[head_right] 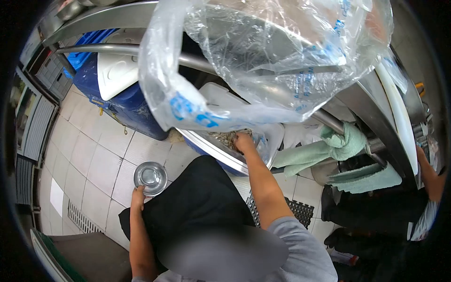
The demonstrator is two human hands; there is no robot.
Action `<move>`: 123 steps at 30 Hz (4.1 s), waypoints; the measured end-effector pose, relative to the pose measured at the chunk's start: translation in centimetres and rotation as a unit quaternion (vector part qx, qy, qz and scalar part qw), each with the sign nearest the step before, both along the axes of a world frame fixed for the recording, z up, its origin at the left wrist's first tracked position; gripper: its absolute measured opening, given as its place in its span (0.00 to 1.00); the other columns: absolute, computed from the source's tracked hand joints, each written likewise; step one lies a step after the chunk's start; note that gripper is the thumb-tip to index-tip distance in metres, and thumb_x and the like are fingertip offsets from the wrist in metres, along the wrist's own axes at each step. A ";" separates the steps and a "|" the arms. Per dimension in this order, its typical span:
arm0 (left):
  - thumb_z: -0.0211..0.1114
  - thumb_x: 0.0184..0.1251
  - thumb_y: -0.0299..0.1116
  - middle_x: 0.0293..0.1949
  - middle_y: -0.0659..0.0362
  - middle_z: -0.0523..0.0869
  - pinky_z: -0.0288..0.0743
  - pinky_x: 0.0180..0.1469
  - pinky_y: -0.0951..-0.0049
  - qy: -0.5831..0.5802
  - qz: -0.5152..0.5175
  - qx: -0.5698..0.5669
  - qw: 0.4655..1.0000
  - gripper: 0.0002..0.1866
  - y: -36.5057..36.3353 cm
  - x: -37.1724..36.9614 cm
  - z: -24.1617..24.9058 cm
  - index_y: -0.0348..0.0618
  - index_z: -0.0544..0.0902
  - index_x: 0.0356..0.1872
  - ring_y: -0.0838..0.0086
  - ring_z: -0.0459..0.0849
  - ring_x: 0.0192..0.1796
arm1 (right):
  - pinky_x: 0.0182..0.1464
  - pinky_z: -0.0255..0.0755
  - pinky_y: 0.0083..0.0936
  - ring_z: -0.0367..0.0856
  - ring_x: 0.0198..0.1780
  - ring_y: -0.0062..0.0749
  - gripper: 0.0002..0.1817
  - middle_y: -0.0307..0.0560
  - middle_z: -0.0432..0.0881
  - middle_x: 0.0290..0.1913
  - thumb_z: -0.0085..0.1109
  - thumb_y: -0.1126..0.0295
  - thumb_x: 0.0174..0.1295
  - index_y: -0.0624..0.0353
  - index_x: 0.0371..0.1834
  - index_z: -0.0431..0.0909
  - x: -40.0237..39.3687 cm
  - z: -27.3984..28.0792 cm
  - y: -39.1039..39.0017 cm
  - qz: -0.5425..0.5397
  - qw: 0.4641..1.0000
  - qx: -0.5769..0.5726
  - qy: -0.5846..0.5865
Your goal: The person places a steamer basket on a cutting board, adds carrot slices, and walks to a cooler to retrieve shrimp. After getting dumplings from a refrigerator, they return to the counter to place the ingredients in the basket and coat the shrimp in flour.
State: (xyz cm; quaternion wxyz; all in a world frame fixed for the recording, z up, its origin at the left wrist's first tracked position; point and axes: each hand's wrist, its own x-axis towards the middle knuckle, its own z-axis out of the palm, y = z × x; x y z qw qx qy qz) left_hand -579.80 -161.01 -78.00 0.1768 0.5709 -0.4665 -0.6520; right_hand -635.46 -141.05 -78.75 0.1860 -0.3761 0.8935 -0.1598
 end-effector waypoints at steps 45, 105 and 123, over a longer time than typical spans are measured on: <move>0.54 0.71 0.33 0.49 0.41 0.87 0.88 0.40 0.55 0.143 -0.033 0.125 0.981 0.24 1.6 -5.2 4.4 0.20 0.72 0.59 0.54 0.91 0.42 | 0.48 0.78 0.26 0.83 0.41 0.27 0.17 0.43 0.86 0.39 0.67 0.65 0.69 0.56 0.58 0.81 11.1 11.1 -7.0 -0.018 0.927 -0.325 -0.185; 0.55 0.70 0.34 0.48 0.45 0.86 0.88 0.37 0.61 0.095 -0.041 0.107 0.989 0.24 1.3 -2.6 2.5 0.24 0.73 0.60 0.60 0.89 0.39 | 0.57 0.79 0.47 0.85 0.56 0.55 0.22 0.58 0.86 0.53 0.70 0.64 0.56 0.57 0.54 0.82 2.3 2.4 5.6 0.048 0.990 0.093 0.090; 0.55 0.72 0.35 0.50 0.42 0.86 0.88 0.41 0.58 0.139 -0.056 0.111 0.982 0.25 1.6 -4.0 3.2 0.22 0.73 0.61 0.57 0.90 0.42 | 0.47 0.87 0.39 0.89 0.49 0.44 0.11 0.55 0.86 0.51 0.59 0.69 0.74 0.60 0.55 0.74 6.8 14.2 2.0 -0.142 0.678 -0.359 -0.626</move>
